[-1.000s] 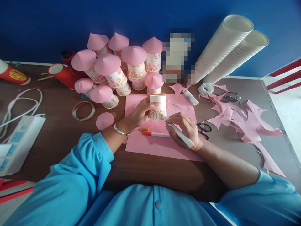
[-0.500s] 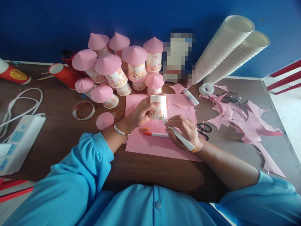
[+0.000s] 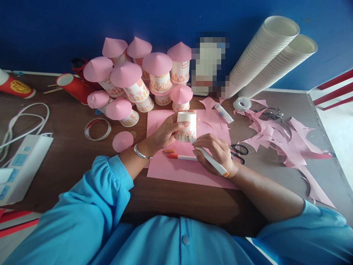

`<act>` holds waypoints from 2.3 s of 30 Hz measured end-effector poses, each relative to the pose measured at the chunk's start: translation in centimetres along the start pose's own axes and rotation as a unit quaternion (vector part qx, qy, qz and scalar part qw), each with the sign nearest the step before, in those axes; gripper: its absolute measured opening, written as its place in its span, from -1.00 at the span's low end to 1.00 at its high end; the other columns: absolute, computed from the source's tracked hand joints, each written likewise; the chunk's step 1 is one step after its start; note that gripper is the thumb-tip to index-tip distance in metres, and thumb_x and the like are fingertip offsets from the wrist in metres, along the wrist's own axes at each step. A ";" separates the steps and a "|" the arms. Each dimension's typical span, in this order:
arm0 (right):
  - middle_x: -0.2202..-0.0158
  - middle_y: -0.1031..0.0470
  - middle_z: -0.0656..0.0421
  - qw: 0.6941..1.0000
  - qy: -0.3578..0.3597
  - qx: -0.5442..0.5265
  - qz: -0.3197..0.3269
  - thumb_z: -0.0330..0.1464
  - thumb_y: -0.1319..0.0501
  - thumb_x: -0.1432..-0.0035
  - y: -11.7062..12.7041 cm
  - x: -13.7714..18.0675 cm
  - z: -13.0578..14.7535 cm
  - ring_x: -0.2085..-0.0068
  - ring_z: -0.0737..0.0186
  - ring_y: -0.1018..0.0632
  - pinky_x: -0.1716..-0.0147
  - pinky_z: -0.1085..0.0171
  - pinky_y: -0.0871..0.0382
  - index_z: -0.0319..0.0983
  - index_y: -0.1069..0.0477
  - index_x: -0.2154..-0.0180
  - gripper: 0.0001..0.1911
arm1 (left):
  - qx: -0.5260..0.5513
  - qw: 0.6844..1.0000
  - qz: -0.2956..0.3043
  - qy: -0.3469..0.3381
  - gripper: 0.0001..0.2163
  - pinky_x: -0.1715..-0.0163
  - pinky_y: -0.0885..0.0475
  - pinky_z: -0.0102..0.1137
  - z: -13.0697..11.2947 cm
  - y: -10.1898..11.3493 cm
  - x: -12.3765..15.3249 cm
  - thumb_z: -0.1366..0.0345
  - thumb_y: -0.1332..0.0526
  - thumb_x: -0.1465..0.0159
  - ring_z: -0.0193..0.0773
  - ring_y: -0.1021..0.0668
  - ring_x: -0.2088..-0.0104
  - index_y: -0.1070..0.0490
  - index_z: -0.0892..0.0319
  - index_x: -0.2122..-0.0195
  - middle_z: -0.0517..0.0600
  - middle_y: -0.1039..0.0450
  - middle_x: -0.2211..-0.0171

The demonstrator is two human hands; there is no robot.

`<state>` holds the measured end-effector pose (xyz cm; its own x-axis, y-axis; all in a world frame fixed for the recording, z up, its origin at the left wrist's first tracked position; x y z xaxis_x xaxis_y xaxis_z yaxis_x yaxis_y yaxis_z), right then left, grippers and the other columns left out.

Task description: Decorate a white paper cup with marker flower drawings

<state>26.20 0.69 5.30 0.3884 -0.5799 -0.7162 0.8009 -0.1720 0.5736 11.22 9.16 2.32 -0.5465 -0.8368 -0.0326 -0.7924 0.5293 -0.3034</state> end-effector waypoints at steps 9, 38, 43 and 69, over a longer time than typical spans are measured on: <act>0.30 -0.59 0.13 0.999 0.032 -0.014 0.006 -0.51 -0.24 -0.35 0.4 -0.2 0.6 0.32 0.18 -0.66 0.38 0.24 -0.59 -0.19 -0.41 0.01 -0.78 | 0.042 0.999 -0.006 0.019 -0.43 0.04 -0.55 -0.18 0.9 0.4 -0.2 0.08 -0.41 -0.23 0.04 -0.63 -0.08 -0.49 0.12 -0.25 0.10 -0.65 -0.01; 0.29 -0.59 0.15 1.000 0.008 -0.010 0.004 -0.49 -0.24 -0.35 0.2 0.0 0.2 0.30 0.18 -0.66 0.34 0.23 -0.61 -0.15 -0.43 0.00 -0.78 | 0.085 0.996 -0.006 0.037 -0.48 0.03 -0.54 -0.18 1.4 0.6 -0.2 0.07 -0.38 -0.29 0.05 -0.65 -0.07 -0.49 0.22 -0.21 0.19 -0.65 -0.04; 0.29 -0.58 0.16 1.000 0.004 -0.015 0.004 -0.47 -0.22 -0.38 0.1 0.0 0.1 0.30 0.19 -0.66 0.35 0.24 -0.60 -0.15 -0.43 0.02 -0.82 | 0.086 0.995 -0.011 0.048 -0.46 0.06 -0.54 -0.21 1.5 0.6 -0.1 0.08 -0.38 -0.29 0.01 -0.65 -0.04 -0.49 0.22 -0.23 0.19 -0.64 -0.07; 0.31 -0.59 0.16 1.000 0.017 -0.007 -0.001 -0.50 -0.24 -0.33 0.4 -0.2 0.5 0.33 0.19 -0.66 0.36 0.24 -0.60 -0.15 -0.42 0.02 -0.77 | 0.039 0.999 -0.005 0.010 -0.60 -0.05 -0.57 -0.08 1.4 0.7 -0.4 0.05 -0.38 -0.27 0.11 -0.59 -0.18 -0.54 0.06 -0.08 0.13 -0.62 -0.11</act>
<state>26.19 0.36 5.87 0.4029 -0.5516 -0.7304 0.8079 -0.1607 0.5670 11.24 9.66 0.77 -0.5455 -0.8381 -0.0104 -0.7743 0.5086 -0.3765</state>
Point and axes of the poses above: each hand's wrist, its own x-axis away from the middle knuckle, its own y-axis out of the back of the hand, z = x × y, the point moved 5 cm from there along -x, towards the middle knuckle
